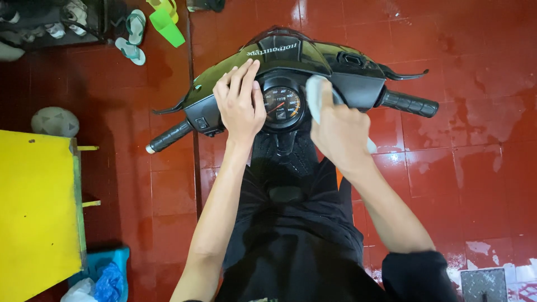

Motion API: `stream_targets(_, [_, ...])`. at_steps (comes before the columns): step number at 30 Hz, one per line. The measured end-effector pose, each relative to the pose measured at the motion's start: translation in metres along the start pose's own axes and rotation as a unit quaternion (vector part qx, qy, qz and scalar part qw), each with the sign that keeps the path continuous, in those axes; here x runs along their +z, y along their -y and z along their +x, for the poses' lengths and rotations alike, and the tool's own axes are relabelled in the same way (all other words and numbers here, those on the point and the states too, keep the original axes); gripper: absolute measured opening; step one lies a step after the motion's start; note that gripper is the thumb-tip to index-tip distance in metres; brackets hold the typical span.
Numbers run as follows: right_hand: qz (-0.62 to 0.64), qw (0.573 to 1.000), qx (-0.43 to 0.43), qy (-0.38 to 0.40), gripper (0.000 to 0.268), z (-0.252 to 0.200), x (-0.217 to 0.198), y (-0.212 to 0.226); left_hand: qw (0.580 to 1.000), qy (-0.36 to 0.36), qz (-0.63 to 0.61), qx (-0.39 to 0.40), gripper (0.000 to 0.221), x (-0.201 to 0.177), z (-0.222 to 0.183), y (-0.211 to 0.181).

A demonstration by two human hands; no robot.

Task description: The person wipes the dashboard and handlebars of a black scooter using a white cloth. They clean the area around the speedometer and the left handlebar controls repeatedly.

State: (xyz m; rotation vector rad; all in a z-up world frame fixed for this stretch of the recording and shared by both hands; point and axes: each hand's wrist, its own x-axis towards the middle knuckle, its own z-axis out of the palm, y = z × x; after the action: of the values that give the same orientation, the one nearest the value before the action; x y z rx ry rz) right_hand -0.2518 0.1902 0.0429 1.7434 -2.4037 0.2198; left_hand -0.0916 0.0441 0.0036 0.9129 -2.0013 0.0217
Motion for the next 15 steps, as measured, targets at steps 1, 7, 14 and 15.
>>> stream_targets(1, [0.0,1.0,0.0,0.0,0.047,-0.006,-0.005,-0.001,1.0,0.0,0.0,0.0,0.033,-0.001,0.0,0.0])
stream_targets(7, [0.161,0.956,0.178,0.17,0.071,-0.046,-0.013,-0.015,1.0,0.006,0.007,0.001,0.034,0.004,-0.004,0.0])
stream_targets(14, [0.373,0.884,0.246,0.139,0.062,-0.101,0.031,-0.007,0.988,0.021,-0.008,0.15,0.035,0.012,-0.022,-0.05])
stream_targets(15, [0.406,0.871,0.243,0.132,0.058,-0.109,0.03,-0.003,0.989,0.058,0.004,0.139,0.045,0.012,-0.027,-0.059])
